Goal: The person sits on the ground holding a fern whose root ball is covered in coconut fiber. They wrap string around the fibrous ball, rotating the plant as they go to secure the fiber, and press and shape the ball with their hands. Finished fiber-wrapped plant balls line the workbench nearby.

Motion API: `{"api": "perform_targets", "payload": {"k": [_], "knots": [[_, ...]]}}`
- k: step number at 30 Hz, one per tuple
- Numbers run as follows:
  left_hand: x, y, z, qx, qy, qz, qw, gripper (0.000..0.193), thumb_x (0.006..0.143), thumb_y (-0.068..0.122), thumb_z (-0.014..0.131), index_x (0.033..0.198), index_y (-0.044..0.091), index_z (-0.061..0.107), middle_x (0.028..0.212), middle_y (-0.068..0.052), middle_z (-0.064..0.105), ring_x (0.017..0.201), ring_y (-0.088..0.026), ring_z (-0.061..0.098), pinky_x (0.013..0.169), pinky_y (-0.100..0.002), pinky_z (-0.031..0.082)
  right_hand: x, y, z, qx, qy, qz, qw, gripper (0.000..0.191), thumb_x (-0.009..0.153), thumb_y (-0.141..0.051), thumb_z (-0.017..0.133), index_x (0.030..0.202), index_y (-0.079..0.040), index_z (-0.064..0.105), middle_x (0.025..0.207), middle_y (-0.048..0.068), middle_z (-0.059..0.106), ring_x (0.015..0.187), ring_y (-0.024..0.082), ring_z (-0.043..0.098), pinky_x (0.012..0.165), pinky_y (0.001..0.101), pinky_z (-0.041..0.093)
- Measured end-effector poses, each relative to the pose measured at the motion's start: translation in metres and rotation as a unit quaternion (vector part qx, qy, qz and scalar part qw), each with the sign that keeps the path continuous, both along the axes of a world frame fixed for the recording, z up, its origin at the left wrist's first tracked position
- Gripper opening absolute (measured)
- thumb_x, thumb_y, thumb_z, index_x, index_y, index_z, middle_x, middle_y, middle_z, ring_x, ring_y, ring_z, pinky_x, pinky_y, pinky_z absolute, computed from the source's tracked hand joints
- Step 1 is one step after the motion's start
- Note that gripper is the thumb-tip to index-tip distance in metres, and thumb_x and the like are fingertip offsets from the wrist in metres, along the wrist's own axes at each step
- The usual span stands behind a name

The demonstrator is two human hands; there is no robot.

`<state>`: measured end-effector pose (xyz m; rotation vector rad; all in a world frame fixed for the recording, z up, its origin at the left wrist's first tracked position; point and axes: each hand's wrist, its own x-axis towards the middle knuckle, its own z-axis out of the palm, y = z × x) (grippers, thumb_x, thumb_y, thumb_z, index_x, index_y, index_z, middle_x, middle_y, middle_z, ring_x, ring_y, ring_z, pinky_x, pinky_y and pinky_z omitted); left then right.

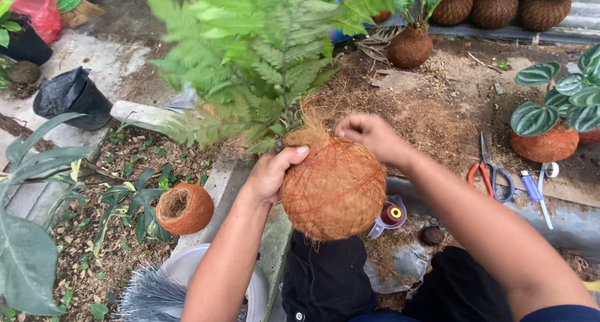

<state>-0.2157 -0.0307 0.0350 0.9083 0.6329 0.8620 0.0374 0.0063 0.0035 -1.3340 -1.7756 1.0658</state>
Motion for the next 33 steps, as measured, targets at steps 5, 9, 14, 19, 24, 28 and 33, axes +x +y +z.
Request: {"api": "perform_targets", "payload": {"k": [5, 9, 14, 19, 24, 28, 33], "knots": [[-0.009, 0.008, 0.002, -0.028, -0.101, -0.026, 0.994, 0.050, 0.093, 0.032, 0.060, 0.128, -0.004, 0.063, 0.122, -0.017, 0.071, 0.108, -0.025, 0.072, 0.096, -0.040, 0.059, -0.021, -0.094, -0.050, 0.108, 0.121, 0.079, 0.984, 0.050, 0.083, -0.010, 0.072, 0.129, 0.001, 0.058, 0.127, 0.016, 0.065, 0.117, 0.024, 0.062, 0.093, 0.0407, 0.054], [-0.012, 0.024, 0.003, -0.046, -0.065, 0.025, 0.997, 0.047, 0.095, 0.030, 0.064, 0.124, -0.007, 0.064, 0.117, -0.019, 0.071, 0.102, -0.027, 0.072, 0.092, -0.042, 0.060, -0.025, -0.170, 0.007, 0.231, -0.111, 0.135, 0.957, 0.016, 0.083, -0.008, 0.075, 0.099, -0.008, 0.072, 0.089, 0.008, 0.071, 0.079, 0.028, 0.072, 0.071, 0.0387, 0.058], [-0.004, 0.019, 0.002, -0.010, 0.051, 0.033, 0.998, 0.046, 0.088, 0.027, 0.069, 0.121, -0.005, 0.066, 0.111, -0.017, 0.073, 0.096, -0.026, 0.074, 0.084, -0.040, 0.063, -0.016, -0.170, 0.089, 0.391, -0.206, 0.158, 0.883, 0.017, 0.080, -0.011, 0.074, 0.096, -0.008, 0.070, 0.075, 0.007, 0.059, 0.061, 0.025, 0.063, 0.050, 0.0392, 0.050], [0.006, 0.003, 0.002, -0.019, 0.109, 0.002, 0.994, 0.046, 0.086, 0.026, 0.072, 0.119, -0.006, 0.070, 0.112, -0.015, 0.074, 0.097, -0.024, 0.072, 0.085, -0.037, 0.060, 0.004, -0.060, 0.085, 0.363, -0.169, 0.079, 0.913, 0.009, 0.094, -0.009, 0.071, 0.102, -0.009, 0.069, 0.090, 0.009, 0.065, 0.080, 0.027, 0.067, 0.068, 0.0357, 0.055], [0.007, -0.005, 0.006, -0.001, 0.068, 0.005, 0.998, 0.047, 0.087, 0.025, 0.072, 0.122, -0.006, 0.068, 0.112, -0.014, 0.074, 0.098, -0.023, 0.071, 0.086, -0.037, 0.059, -0.002, -0.013, -0.008, -0.169, 0.173, -0.010, 0.970, 0.019, 0.099, -0.019, 0.064, 0.105, -0.004, 0.073, 0.095, 0.007, 0.075, 0.084, 0.018, 0.070, 0.074, 0.0345, 0.058], [0.005, 0.010, 0.015, -0.002, 0.016, 0.042, 0.999, 0.046, 0.089, 0.027, 0.070, 0.121, -0.006, 0.066, 0.111, -0.014, 0.074, 0.097, -0.024, 0.073, 0.086, -0.038, 0.061, -0.022, -0.078, -0.063, -0.009, 0.181, -0.028, 0.983, 0.032, 0.085, -0.006, 0.067, 0.117, -0.007, 0.068, 0.115, 0.004, 0.073, 0.106, 0.019, 0.069, 0.090, 0.0305, 0.054], [0.006, 0.024, 0.014, 0.003, 0.031, 0.109, 0.994, 0.046, 0.090, 0.030, 0.069, 0.120, -0.005, 0.067, 0.110, -0.013, 0.073, 0.095, -0.022, 0.073, 0.083, -0.038, 0.061, -0.029, -0.174, -0.009, 0.215, -0.182, 0.110, 0.953, 0.014, 0.080, -0.008, 0.073, 0.094, -0.007, 0.071, 0.080, 0.010, 0.067, 0.071, 0.031, 0.069, 0.062, 0.0397, 0.056]]}}
